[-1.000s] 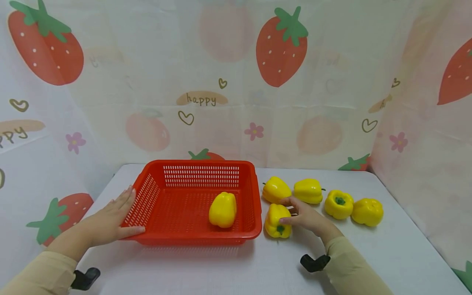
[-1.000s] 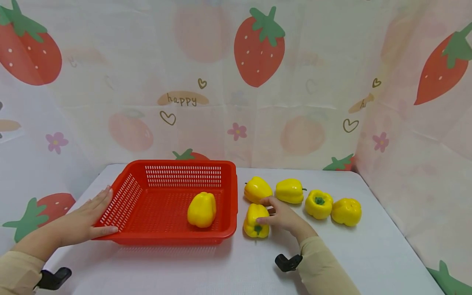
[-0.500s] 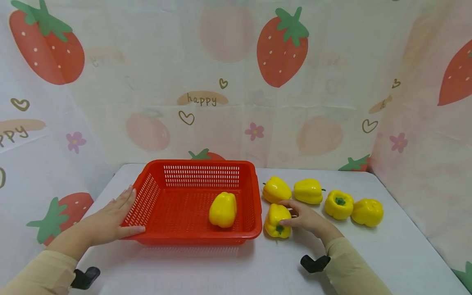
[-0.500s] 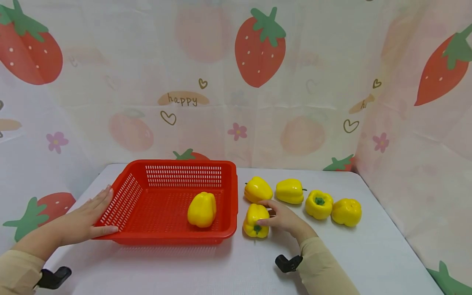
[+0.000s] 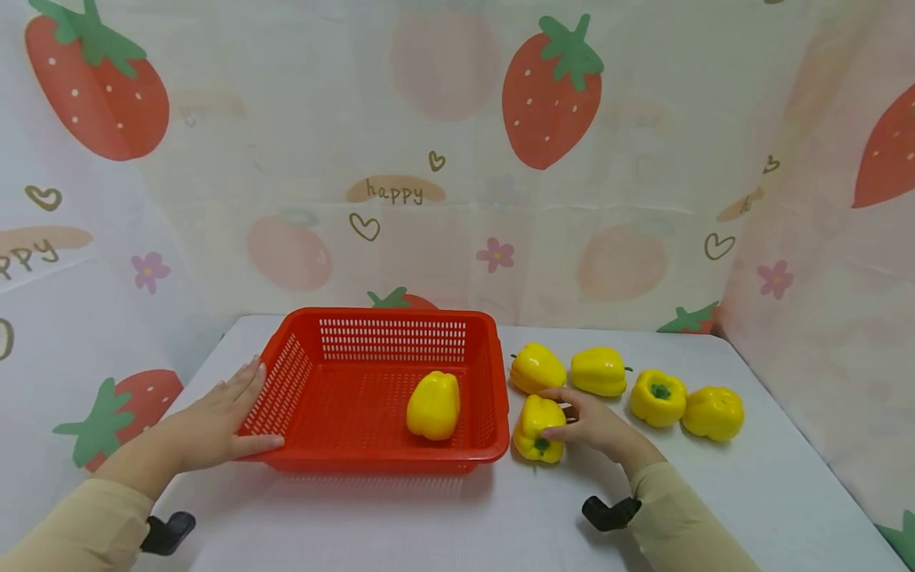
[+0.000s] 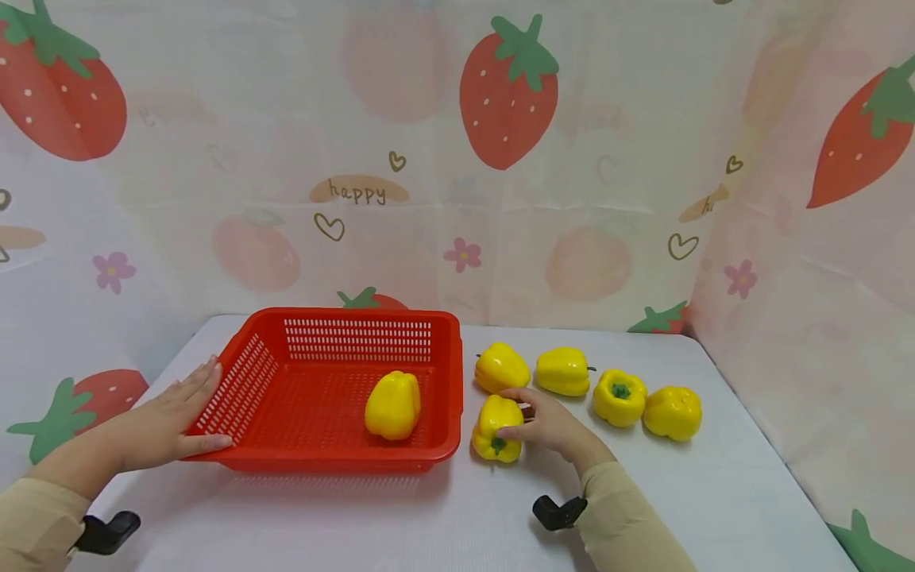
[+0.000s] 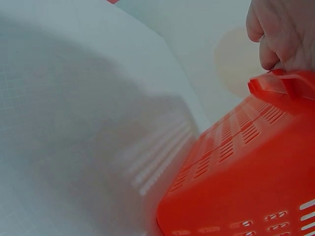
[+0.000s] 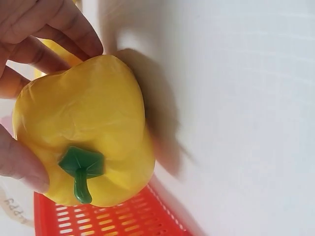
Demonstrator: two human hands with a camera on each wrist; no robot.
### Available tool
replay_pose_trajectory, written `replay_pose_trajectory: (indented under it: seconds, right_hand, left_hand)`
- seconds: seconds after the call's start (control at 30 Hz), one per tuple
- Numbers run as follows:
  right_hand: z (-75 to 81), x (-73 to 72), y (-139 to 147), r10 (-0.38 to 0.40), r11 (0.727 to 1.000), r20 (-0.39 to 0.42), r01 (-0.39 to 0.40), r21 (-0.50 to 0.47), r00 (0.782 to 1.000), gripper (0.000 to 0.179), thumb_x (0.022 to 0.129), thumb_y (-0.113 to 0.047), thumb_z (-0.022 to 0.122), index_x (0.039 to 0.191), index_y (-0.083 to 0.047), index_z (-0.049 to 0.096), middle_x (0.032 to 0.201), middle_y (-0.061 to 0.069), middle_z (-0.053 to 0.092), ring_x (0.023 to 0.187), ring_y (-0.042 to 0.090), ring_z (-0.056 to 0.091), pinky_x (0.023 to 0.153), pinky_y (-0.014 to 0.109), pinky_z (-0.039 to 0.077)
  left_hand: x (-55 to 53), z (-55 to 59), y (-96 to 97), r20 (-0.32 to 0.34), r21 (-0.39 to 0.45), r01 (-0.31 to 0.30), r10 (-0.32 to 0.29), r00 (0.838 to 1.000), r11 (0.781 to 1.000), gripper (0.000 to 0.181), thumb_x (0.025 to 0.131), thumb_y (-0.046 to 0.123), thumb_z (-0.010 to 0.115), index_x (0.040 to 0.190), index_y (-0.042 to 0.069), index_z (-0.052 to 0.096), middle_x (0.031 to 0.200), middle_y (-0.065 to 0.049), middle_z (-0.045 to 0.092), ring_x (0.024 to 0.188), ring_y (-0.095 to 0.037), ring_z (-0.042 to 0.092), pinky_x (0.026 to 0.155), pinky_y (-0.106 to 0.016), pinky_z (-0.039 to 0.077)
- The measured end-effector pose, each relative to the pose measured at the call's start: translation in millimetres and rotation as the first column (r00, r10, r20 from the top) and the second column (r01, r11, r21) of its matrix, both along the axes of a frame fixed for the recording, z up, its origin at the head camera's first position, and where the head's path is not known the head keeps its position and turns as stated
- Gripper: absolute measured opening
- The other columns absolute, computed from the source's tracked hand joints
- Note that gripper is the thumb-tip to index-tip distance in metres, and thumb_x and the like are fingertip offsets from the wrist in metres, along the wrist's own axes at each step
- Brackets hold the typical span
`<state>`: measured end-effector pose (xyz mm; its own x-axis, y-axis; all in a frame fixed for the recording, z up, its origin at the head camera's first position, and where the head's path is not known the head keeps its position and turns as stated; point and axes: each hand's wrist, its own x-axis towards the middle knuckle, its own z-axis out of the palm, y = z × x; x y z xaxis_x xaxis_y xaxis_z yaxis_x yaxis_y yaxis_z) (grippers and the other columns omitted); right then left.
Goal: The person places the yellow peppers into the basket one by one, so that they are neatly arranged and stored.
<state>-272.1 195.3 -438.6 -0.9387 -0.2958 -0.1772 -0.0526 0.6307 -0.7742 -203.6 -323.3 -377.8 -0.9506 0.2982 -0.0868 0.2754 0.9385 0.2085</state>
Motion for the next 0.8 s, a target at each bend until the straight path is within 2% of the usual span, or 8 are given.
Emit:
replay_pose_trajectory:
  seconds: [0.17,0.57,0.8]
  right_hand:
    - [3.1,-0.4,2,-0.018,1.0,-0.004,0.018,0.019,1.0,0.07,0.065,-0.049,0.077,0.127,-0.025,0.052,0.126,0.002,0.051,0.107,0.024,0.048,0.09,0.046,0.045]
    - [11.1,-0.1,6,-0.016,1.0,-0.002,0.016,-0.01,1.0,0.076,0.063,-0.053,0.077,0.128,-0.023,0.051,0.126,0.001,0.051,0.107,0.023,0.048,0.091,0.046,0.045]
    - [16.5,-0.7,10,0.024,0.999,-0.031,-0.025,-0.039,0.999,0.071,0.069,-0.046,0.075,0.13,-0.02,0.049,0.13,0.006,0.048,0.11,0.027,0.047,0.092,0.048,0.043]
  left_hand:
    - [-0.2,0.6,0.6,-0.009,-0.012,0.006,-0.006,1.0,1.0,0.111,0.073,0.066,0.058,0.145,-0.003,0.008,0.15,-0.023,0.008,0.134,-0.041,0.011,0.103,-0.062,0.018]
    - [0.4,4.0,3.0,-0.015,-0.018,0.009,-0.009,1.0,1.0,0.11,0.073,0.065,0.058,0.144,-0.005,0.01,0.149,-0.025,0.009,0.134,-0.042,0.012,0.103,-0.062,0.018]
    - [1.8,4.9,3.8,-0.006,-0.007,0.006,-0.006,1.0,1.0,0.111,0.073,0.066,0.058,0.144,-0.004,0.011,0.149,-0.025,0.009,0.133,-0.042,0.012,0.103,-0.062,0.018]
